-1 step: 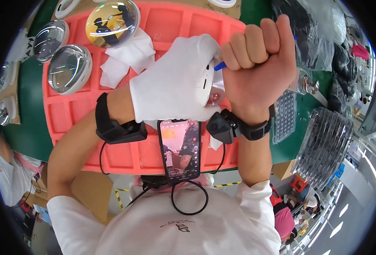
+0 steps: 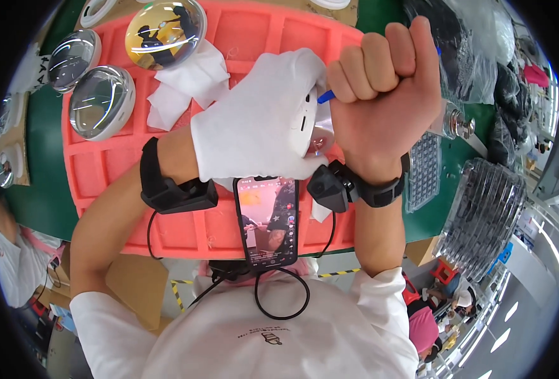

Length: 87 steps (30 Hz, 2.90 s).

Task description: Inspecting and cleaning white dome-shaped electronic components at a manual assembly station using a specialized tool.

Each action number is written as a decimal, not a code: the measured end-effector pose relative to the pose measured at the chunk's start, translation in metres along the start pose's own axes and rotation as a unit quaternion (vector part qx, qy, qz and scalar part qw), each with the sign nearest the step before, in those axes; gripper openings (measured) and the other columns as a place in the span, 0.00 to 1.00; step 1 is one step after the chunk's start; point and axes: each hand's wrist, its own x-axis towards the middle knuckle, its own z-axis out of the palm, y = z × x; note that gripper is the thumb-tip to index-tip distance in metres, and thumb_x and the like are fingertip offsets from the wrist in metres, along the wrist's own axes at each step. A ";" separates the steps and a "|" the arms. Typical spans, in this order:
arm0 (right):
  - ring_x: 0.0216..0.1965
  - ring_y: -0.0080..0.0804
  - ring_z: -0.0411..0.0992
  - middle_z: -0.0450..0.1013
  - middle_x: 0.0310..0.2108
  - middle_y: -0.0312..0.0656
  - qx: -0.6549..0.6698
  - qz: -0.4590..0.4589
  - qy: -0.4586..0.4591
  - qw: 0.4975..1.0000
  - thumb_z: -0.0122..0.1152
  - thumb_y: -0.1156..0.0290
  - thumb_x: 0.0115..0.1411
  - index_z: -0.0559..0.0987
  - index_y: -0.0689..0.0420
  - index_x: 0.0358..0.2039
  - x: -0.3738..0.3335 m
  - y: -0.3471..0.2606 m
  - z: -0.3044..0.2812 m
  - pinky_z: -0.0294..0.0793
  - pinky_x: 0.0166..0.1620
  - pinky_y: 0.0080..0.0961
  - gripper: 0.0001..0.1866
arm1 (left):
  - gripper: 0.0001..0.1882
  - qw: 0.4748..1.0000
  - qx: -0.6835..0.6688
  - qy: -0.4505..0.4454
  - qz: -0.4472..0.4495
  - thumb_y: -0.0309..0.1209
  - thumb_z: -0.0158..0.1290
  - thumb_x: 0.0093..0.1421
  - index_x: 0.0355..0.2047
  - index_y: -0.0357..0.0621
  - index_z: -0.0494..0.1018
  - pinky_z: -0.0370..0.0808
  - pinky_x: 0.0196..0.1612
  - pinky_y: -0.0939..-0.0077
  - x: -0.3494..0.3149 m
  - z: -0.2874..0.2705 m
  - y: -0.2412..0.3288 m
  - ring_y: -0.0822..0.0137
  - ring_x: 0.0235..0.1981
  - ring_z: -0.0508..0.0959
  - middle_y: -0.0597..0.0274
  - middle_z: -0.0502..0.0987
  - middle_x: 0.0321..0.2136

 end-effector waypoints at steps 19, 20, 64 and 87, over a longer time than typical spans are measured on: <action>0.14 0.21 0.39 0.43 0.12 0.28 0.083 0.053 -0.066 0.993 0.31 0.57 0.74 0.52 0.47 0.18 0.001 0.002 -0.007 0.41 0.20 0.25 0.24 | 0.24 0.999 0.028 0.022 0.026 0.33 0.66 0.40 0.31 0.35 0.65 0.66 0.32 0.60 -0.002 0.001 -0.007 0.49 0.28 0.69 0.51 0.66 0.28; 0.14 0.21 0.40 0.44 0.12 0.28 0.078 0.006 -0.040 0.996 0.31 0.57 0.74 0.52 0.47 0.18 0.001 0.003 -0.009 0.42 0.20 0.24 0.24 | 0.24 0.999 0.028 0.022 0.028 0.33 0.66 0.40 0.31 0.35 0.65 0.66 0.32 0.60 0.000 0.002 -0.007 0.49 0.28 0.69 0.51 0.66 0.28; 0.24 0.12 0.69 0.78 0.45 0.35 -0.835 -0.090 0.061 0.539 0.62 0.81 0.57 0.84 0.53 0.42 -0.075 -0.007 0.044 0.56 0.21 0.10 0.13 | 0.17 0.918 0.293 -0.135 0.230 0.33 0.59 0.49 0.38 0.36 0.75 0.75 0.44 0.61 -0.002 -0.006 -0.002 0.53 0.42 0.77 0.51 0.76 0.40; 0.22 0.44 0.70 0.67 0.26 0.43 -0.954 -0.019 -0.211 0.215 0.64 0.66 0.53 0.67 0.58 0.29 -0.041 -0.033 0.082 0.69 0.24 0.36 0.14 | 0.22 0.994 -0.033 -0.098 0.038 0.30 0.63 0.46 0.40 0.37 0.68 0.75 0.39 0.66 0.001 -0.014 0.015 0.50 0.36 0.77 0.49 0.74 0.31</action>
